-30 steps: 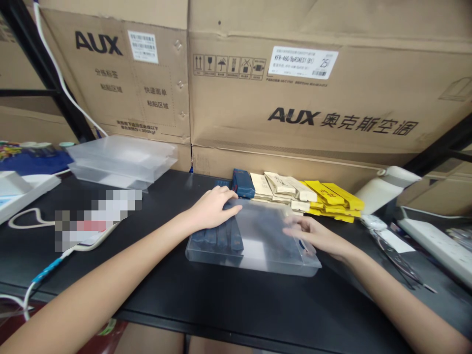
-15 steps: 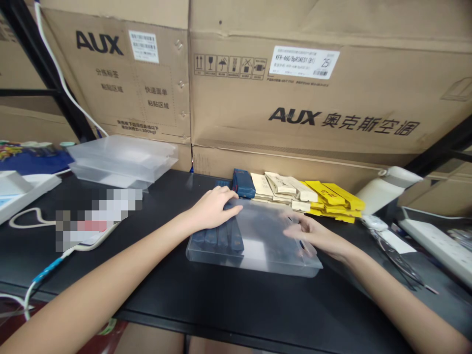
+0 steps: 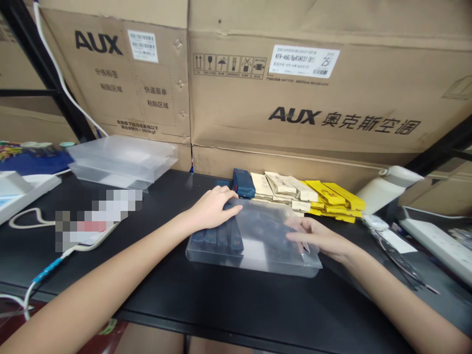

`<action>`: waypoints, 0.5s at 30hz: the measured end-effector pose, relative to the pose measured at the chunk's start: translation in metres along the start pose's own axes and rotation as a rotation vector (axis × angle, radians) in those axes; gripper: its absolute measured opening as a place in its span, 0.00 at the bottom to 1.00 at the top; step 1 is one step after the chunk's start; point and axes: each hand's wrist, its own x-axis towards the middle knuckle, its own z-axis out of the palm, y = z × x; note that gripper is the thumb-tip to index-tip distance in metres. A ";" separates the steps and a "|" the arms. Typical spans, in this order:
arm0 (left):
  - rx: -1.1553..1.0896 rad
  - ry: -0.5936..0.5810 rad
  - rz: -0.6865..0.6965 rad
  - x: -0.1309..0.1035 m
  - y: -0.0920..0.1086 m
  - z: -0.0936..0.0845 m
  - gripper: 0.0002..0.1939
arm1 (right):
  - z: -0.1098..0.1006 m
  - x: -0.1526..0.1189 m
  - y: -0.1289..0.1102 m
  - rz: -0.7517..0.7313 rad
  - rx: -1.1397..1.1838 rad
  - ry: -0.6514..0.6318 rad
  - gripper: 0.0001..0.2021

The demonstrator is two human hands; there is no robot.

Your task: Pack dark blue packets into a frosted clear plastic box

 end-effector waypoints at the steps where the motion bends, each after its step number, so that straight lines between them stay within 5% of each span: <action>1: -0.001 0.000 -0.002 0.000 0.000 0.000 0.18 | 0.000 0.000 0.001 0.006 0.011 0.012 0.28; 15: -0.005 -0.006 -0.006 -0.001 0.001 -0.001 0.18 | 0.003 0.003 0.006 -0.020 0.151 -0.018 0.26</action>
